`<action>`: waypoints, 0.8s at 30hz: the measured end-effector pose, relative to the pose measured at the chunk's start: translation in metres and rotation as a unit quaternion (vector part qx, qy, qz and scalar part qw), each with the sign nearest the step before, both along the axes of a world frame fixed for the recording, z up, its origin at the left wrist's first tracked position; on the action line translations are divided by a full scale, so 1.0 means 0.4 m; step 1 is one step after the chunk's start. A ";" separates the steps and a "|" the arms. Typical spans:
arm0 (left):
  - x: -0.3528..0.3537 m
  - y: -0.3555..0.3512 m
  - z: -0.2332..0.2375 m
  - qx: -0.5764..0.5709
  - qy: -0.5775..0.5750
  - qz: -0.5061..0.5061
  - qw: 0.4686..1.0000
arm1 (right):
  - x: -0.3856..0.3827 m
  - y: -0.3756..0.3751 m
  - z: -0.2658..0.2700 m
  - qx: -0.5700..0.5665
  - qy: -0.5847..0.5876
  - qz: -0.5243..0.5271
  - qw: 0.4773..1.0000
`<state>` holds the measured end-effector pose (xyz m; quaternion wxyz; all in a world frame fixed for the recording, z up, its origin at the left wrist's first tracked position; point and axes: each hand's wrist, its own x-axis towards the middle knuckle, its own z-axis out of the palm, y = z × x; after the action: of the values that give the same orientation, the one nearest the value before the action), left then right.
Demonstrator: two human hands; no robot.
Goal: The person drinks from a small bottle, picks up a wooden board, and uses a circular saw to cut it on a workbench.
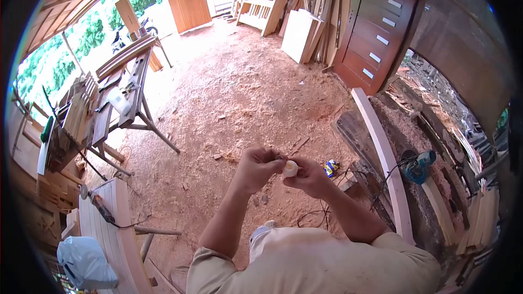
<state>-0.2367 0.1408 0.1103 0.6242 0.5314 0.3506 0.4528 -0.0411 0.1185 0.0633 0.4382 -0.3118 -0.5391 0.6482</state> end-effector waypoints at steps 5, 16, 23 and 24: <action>0.003 0.005 0.017 -0.007 0.029 -0.019 0.999 | 0.014 -0.004 0.008 0.010 -0.031 0.029 0.999; -0.124 0.034 -0.162 -0.014 0.272 0.242 0.931 | 0.013 -0.022 0.165 0.035 -0.028 0.011 0.999; -0.348 -0.137 -0.671 -0.062 0.607 0.260 0.748 | 0.018 -0.101 0.366 0.142 -0.088 0.097 0.981; -0.382 -0.179 -0.852 -0.133 0.703 0.321 0.621 | 0.017 -0.115 0.400 0.186 -0.114 0.101 0.971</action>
<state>-0.3895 0.0693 -0.2304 0.0660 0.4527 0.8871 0.0616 -0.0342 0.0727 0.2233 0.3568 -0.2406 -0.7250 0.5378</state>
